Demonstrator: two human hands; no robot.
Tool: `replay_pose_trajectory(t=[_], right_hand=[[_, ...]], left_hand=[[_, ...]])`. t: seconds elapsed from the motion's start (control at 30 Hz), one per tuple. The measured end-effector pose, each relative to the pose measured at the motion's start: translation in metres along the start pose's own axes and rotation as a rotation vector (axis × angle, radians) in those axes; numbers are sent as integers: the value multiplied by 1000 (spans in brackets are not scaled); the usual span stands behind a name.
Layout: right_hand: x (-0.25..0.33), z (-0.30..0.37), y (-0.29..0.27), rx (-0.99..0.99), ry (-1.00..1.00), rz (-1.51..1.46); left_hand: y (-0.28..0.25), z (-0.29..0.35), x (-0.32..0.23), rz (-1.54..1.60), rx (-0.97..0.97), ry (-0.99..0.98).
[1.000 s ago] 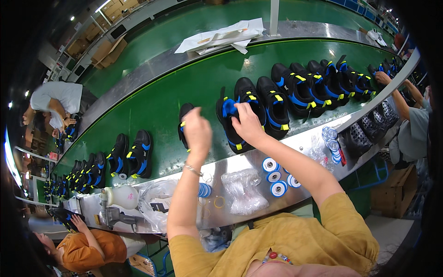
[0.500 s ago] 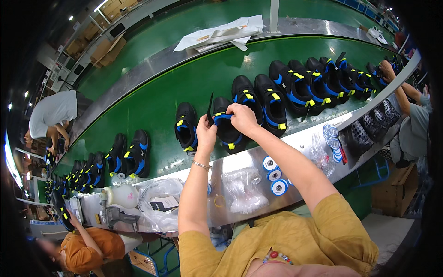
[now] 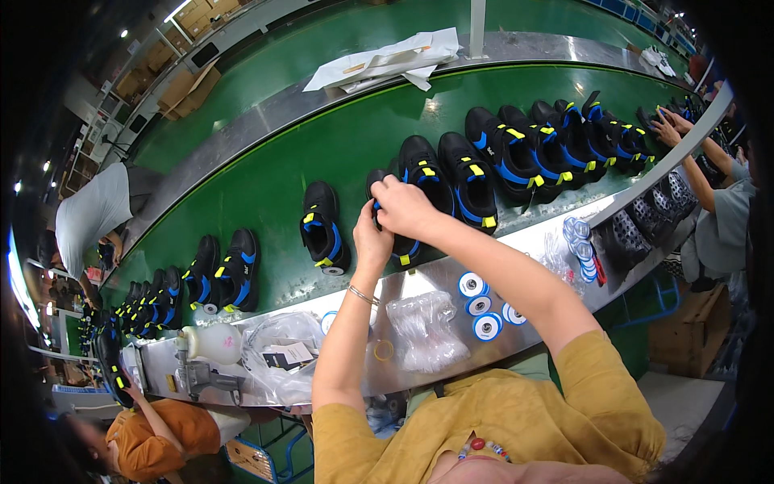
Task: The person attaches small circular blue-and-white components to the tongue area of black and blue shoes on a moving conveyor belt. The person handles each shoe one at a time, places the component, and moves the shoe forward along the line.
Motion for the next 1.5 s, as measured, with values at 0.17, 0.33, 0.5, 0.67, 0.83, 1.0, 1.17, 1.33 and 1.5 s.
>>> replay_pose_trajectory(t=[0.17, 0.33, 0.5, 0.67, 0.83, 1.0, 1.17, 1.33, 1.5], right_hand=[[7, 3, 18, 171, -83, 81], [-5, 25, 4, 111, -106, 72], [13, 53, 18, 94, -262, 215], [16, 62, -11, 51, -191, 64], [-17, 44, -47, -183, 103, -454], [-42, 21, -36, -51, 575, -865], [-21, -3, -18, 34, 449, -1143], [-22, -1, -4, 76, 381, -1084], [-34, 37, 4, 118, 481, -916]], left_hand=[[-5, 4, 21, 175, 79, -93], [-8, 11, 18, 201, 10, -99], [-26, 20, -24, -180, -176, 222], [-20, 11, -54, -424, -35, 557], [-8, 4, -50, -672, -10, 542], [-33, 19, -43, -517, -196, 573], [-53, 36, -44, -450, -246, 554], [-66, 43, -31, -401, -301, 521], [-74, 44, -20, -295, -290, 439]])
Point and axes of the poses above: each hand's wrist, its own z-axis away from the middle knuckle, its own y-axis out of the palm, x = y × z, the point moved 7 cm from there along -z, towards the middle knuckle, and after that the axes turned 7 degrees about -z, right-handed, at the moved point
